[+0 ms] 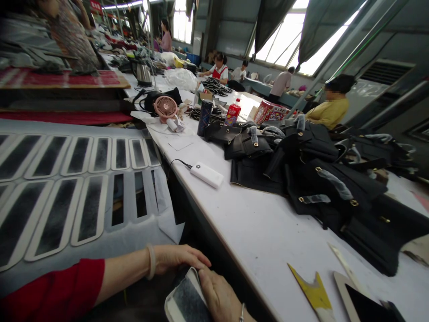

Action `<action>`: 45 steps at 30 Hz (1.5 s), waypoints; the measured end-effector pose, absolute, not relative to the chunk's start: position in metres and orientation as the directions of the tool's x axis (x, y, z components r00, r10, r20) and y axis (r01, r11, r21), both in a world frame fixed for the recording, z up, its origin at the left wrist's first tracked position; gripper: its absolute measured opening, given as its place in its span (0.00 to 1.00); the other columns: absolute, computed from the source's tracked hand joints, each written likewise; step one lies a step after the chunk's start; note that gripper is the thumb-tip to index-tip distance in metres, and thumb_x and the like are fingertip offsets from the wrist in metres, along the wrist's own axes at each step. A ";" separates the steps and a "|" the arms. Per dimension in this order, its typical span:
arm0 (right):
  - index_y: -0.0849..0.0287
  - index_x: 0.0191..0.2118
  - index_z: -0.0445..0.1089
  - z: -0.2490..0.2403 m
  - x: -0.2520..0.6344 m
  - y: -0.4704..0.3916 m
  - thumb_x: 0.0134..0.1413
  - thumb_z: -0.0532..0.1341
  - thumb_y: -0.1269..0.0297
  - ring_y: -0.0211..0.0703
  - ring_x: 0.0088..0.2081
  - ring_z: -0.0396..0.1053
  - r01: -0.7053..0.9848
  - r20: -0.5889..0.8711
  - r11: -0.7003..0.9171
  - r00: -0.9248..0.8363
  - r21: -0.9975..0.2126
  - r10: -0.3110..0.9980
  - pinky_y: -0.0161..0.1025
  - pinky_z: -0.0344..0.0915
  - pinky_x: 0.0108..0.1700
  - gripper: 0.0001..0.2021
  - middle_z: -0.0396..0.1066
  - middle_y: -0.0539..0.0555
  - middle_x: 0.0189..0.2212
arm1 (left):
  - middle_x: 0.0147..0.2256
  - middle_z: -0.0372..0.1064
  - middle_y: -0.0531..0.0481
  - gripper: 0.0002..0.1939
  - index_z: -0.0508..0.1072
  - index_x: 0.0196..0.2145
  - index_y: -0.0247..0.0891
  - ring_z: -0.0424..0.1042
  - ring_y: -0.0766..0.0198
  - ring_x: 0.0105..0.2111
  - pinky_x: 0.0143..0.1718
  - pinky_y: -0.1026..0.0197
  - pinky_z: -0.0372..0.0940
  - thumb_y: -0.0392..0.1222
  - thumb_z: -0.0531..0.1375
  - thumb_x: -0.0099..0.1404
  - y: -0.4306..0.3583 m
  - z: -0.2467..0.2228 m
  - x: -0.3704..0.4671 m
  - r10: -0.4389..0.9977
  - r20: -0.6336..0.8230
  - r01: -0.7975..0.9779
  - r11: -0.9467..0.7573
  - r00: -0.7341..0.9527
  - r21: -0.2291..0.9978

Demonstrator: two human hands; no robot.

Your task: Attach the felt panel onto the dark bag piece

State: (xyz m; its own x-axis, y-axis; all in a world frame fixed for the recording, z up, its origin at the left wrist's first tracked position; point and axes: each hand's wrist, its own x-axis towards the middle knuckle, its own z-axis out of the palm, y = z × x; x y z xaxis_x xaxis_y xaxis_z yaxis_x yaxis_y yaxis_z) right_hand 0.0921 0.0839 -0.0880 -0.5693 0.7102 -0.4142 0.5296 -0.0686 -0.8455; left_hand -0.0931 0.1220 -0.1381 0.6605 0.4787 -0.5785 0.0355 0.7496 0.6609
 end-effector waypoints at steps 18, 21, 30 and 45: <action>0.54 0.59 0.65 -0.083 0.109 0.077 0.67 0.39 0.46 0.53 0.53 0.70 0.717 -0.489 0.067 -0.537 -0.694 0.687 0.44 0.64 0.54 0.28 0.72 0.57 0.52 | 0.35 0.79 0.53 0.21 0.82 0.40 0.41 0.75 0.58 0.39 0.35 0.65 0.64 0.56 0.66 0.54 0.153 -0.085 -0.088 0.524 -0.448 0.491 0.064 0.724 0.869; 0.52 0.66 0.55 -0.076 0.128 0.068 0.67 0.40 0.46 0.52 0.59 0.64 0.713 -0.530 0.021 -0.540 -0.701 0.654 0.45 0.61 0.59 0.29 0.64 0.56 0.60 | 0.35 0.80 0.54 0.20 0.82 0.40 0.45 0.75 0.58 0.38 0.38 0.65 0.64 0.54 0.68 0.51 0.155 -0.072 -0.077 0.460 -0.452 0.550 -0.100 0.764 0.829; 0.54 0.67 0.52 -0.071 0.195 0.032 0.64 0.44 0.46 0.59 0.59 0.63 0.800 -0.681 -0.091 -0.440 -0.594 0.585 0.54 0.59 0.60 0.31 0.60 0.58 0.62 | 0.28 0.78 0.55 0.12 0.83 0.36 0.47 0.75 0.62 0.32 0.33 0.67 0.63 0.51 0.67 0.54 0.159 -0.065 -0.064 0.361 -0.530 0.630 -0.269 0.767 0.728; 0.45 0.66 0.53 -0.068 0.149 0.064 0.64 0.49 0.46 0.65 0.55 0.68 0.712 -0.554 -0.063 -0.485 -0.700 0.676 0.61 0.61 0.56 0.27 0.68 0.60 0.57 | 0.22 0.73 0.54 0.15 0.83 0.36 0.48 0.71 0.59 0.26 0.25 0.64 0.59 0.56 0.64 0.56 0.160 -0.059 -0.048 0.335 -0.519 0.618 -0.400 0.786 0.677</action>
